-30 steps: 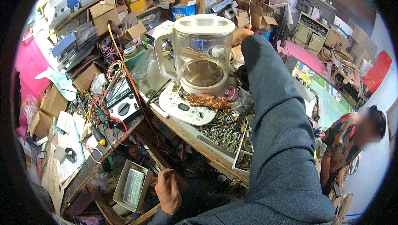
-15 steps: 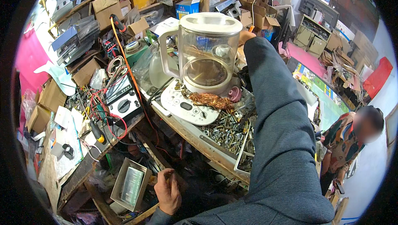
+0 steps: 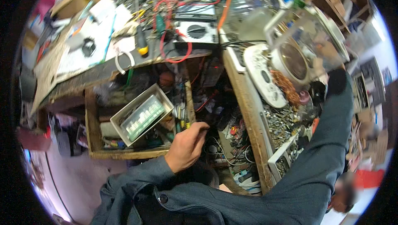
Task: The person works at a cluttered workbench, using a utility knife to strip the insulation from a small wire. They then open a small box, remove a component, and apply glue to it before setting it down.
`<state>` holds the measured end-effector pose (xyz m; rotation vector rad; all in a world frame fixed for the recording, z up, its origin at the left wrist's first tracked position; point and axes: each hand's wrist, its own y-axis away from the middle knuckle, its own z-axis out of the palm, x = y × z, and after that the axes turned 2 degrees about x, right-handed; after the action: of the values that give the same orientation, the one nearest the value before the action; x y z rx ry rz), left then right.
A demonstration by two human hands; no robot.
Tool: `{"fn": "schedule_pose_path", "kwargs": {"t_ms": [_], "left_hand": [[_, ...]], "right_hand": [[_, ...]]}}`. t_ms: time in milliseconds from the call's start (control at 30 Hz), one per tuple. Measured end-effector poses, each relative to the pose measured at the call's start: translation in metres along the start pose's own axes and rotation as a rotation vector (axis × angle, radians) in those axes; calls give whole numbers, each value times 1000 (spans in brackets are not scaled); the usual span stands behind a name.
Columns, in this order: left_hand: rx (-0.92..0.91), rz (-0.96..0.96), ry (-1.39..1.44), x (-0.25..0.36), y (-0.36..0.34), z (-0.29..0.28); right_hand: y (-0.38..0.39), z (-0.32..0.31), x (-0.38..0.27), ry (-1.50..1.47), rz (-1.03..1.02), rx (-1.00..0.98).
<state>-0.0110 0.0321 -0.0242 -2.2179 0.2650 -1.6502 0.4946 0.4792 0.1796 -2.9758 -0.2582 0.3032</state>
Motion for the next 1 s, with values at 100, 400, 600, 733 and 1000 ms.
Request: {"fn": "schedule_pose_path", "kwargs": {"t_ms": [100, 400, 600, 733, 1000], "left_hand": [[14, -45, 33, 7, 20, 6], [49, 43, 28, 11, 30, -7], [97, 6, 68, 11, 33, -7], [49, 40, 58, 4, 32, 0], [-76, -212, -127, -12, 30, -11]], "right_hand": [[-6, -34, 3, -29, 6, 19], [7, -212, -35, 80, -274, 566], [142, -155, -352, 108, -653, 719], [272, -14, -510, 27, -1042, 172], [421, 268, -582, 80, -1268, 262]]}}
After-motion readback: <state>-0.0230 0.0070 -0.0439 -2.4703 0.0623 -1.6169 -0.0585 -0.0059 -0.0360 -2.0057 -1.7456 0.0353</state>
